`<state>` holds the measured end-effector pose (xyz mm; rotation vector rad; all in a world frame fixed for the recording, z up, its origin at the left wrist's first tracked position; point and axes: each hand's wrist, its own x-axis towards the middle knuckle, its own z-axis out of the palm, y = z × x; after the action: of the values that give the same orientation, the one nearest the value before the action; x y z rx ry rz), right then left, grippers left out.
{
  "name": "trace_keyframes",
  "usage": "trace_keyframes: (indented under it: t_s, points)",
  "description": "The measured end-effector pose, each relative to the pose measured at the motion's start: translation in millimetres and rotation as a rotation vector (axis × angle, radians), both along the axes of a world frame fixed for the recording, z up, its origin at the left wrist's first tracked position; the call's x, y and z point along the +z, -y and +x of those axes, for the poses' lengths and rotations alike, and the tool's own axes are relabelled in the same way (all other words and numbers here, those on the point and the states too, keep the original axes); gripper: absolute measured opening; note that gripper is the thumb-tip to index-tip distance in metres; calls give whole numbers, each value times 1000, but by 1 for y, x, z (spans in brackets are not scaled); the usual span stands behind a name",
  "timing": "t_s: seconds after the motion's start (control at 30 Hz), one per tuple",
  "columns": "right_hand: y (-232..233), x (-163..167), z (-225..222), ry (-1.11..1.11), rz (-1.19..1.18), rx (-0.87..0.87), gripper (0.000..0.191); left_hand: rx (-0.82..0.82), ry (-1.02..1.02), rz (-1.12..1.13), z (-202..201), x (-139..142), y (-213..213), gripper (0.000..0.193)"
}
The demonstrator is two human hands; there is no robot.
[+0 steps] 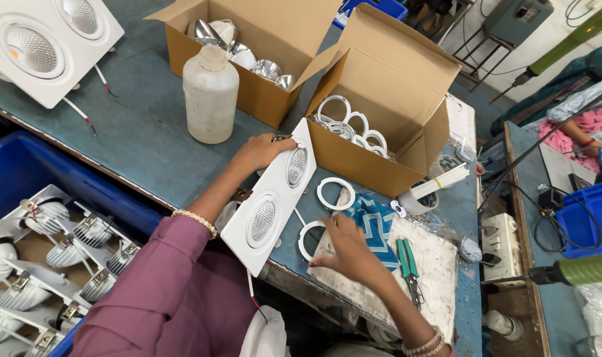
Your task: The person assembles a dual recessed light fixture by inserting a blue cloth into the housing, placing a metal reflector and a clear lens into each socket, and securing them with white plastic rings. The person uses a cloth to wipe the lens surfaces and places the completed unit into a blue bin.
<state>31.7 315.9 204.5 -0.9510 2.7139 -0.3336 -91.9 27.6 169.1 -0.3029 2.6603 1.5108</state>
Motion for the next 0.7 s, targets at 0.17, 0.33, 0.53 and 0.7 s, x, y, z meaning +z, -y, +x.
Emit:
trace_keyframes:
  t_s: [0.17, 0.33, 0.53, 0.7]
  points:
    - [-6, 0, -22, 200, 105, 238, 116, -13, 5, 13, -3, -4, -1, 88]
    - [-6, -3, -24, 188, 146, 190, 103, -19, 1, 18, -8, -8, -2, 88]
    - [-4, 7, -67, 411, -720, -224, 114, -28, -10, 22, -8, -6, -3, 81]
    - [39, -27, -113, 368, -1061, -228, 109, -17, -10, 10, 1, 3, -7, 68]
